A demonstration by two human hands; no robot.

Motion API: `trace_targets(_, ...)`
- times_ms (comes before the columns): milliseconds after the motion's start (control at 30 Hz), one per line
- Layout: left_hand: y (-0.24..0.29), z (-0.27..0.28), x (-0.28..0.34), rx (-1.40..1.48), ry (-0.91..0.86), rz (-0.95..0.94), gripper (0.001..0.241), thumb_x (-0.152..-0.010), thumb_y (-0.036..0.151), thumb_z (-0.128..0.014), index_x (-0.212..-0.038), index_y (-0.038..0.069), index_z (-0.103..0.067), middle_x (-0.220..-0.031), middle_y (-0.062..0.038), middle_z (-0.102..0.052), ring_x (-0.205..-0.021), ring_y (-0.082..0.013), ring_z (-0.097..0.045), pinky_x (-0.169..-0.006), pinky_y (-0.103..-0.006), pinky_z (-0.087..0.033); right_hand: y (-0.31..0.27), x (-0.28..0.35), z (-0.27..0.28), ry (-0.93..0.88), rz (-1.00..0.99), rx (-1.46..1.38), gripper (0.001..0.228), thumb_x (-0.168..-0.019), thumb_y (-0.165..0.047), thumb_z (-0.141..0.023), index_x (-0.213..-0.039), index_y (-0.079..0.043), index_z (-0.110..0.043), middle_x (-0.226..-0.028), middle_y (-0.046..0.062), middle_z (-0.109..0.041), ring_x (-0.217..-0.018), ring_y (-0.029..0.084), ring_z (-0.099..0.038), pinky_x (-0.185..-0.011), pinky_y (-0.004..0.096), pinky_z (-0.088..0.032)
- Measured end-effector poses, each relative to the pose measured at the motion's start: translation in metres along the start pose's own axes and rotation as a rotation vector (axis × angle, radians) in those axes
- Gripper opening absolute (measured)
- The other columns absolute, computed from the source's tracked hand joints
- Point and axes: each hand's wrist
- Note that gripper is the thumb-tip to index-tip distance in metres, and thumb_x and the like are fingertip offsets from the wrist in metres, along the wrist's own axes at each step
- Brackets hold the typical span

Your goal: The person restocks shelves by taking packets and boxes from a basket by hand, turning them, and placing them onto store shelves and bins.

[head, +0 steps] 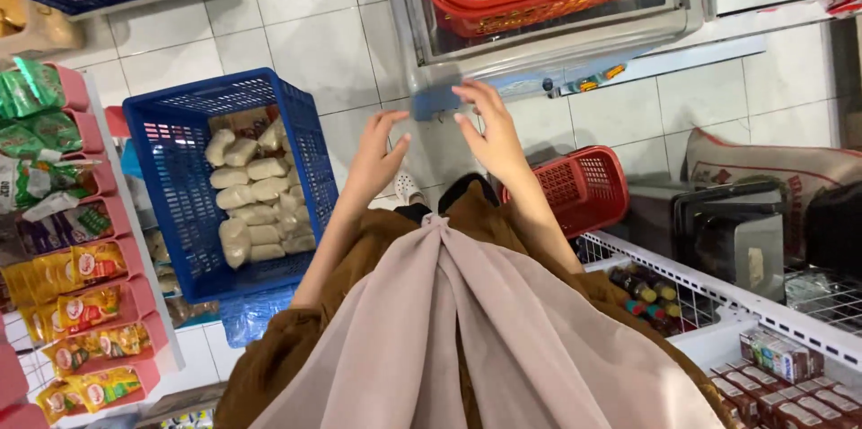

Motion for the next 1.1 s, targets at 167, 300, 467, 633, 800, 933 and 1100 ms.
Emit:
trace_targets(167,0.055,0.013,-0.053,0.12,-0.009,0.021,0.036,-0.097,0.009,-0.062,-0.133,0.006,-0.06,-0.142,-0.016,-0.056,-0.127,-0.0331,-0.055,-0.108,-0.0408,-0.045,0.006,-0.042,0.026,-0.02,-0.023,-0.168,0.033,-0.1,0.002,-0.061,-0.133,-0.006,-0.063,-0.142,0.013,-0.058,-0.124,0.02,-0.062,-0.103,0.033,-0.053)
trace_targets(300,0.088,0.016,-0.088,0.226,0.087,-0.003,0.032,-0.102,0.005,-0.059,-0.134,0.006,-0.062,-0.143,-0.014,-0.057,-0.134,-0.0291,-0.058,-0.113,-0.0375,-0.048,0.031,-0.08,0.072,-0.032,-0.103,-0.243,0.03,-0.104,0.003,-0.059,-0.132,-0.006,-0.066,-0.121,0.006,-0.069,-0.112,0.016,-0.066,-0.097,0.03,-0.052)
trace_targets(467,0.108,0.004,-0.153,0.221,0.169,-0.039,0.037,-0.1,0.005,-0.06,-0.137,0.006,-0.058,-0.146,-0.014,-0.057,-0.134,-0.0287,-0.059,-0.115,-0.0389,-0.046,0.059,-0.191,0.124,-0.095,-0.071,-0.26,0.021,-0.11,-0.004,-0.061,-0.13,-0.001,-0.064,-0.12,0.012,-0.068,-0.11,0.018,-0.067,-0.098,0.032,-0.055)
trace_targets(633,0.059,-0.054,-0.247,0.148,0.194,-0.064,0.055,-0.101,0.013,-0.067,-0.15,0.005,-0.044,-0.156,-0.019,-0.044,-0.15,-0.0338,-0.042,-0.123,-0.042,-0.036,0.126,-0.313,0.124,-0.381,-0.081,0.171,0.05,-0.098,-0.028,-0.069,-0.137,-0.001,-0.053,-0.126,0.018,-0.067,-0.108,0.027,-0.069,-0.088,0.037,-0.056)
trace_targets(800,0.001,-0.101,-0.324,0.361,0.311,0.249,0.088,-0.1,0.018,-0.071,-0.162,-0.001,-0.012,-0.166,-0.027,-0.02,-0.156,-0.0367,-0.02,-0.125,-0.0435,-0.023,0.219,-0.374,0.077,-0.44,-0.183,0.431,0.063,-0.106,-0.049,-0.066,-0.14,0.003,-0.055,-0.129,0.027,-0.063,-0.12,0.041,-0.061,-0.1,0.047,-0.047)
trace_targets(933,-0.004,-0.106,-0.327,0.73,0.329,0.263,0.094,-0.093,0.017,-0.065,-0.162,0.003,-0.004,-0.161,-0.022,-0.03,-0.149,-0.0313,-0.035,-0.121,-0.0426,-0.033,0.24,-0.373,0.059,-0.429,-0.26,0.361,0.059,-0.1,-0.048,-0.069,-0.132,0.001,-0.062,-0.127,0.024,-0.067,-0.118,0.037,-0.066,-0.102,0.044,-0.05)
trace_targets(1100,-0.008,-0.112,-0.329,0.903,0.39,0.277,0.095,-0.09,0.013,-0.065,-0.161,0.005,-0.003,-0.15,-0.02,-0.041,-0.139,-0.0301,-0.046,-0.115,-0.043,-0.041,0.2,-0.367,0.083,-0.32,-0.294,-0.161,0.051,-0.089,-0.015,-0.08,-0.128,0.001,-0.053,-0.12,0.016,-0.071,-0.11,0.024,-0.07,-0.093,0.036,-0.057)
Point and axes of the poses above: each hand's wrist, its own x-axis away from the middle knuckle, its own z-axis out of the back of the hand, y = z × x
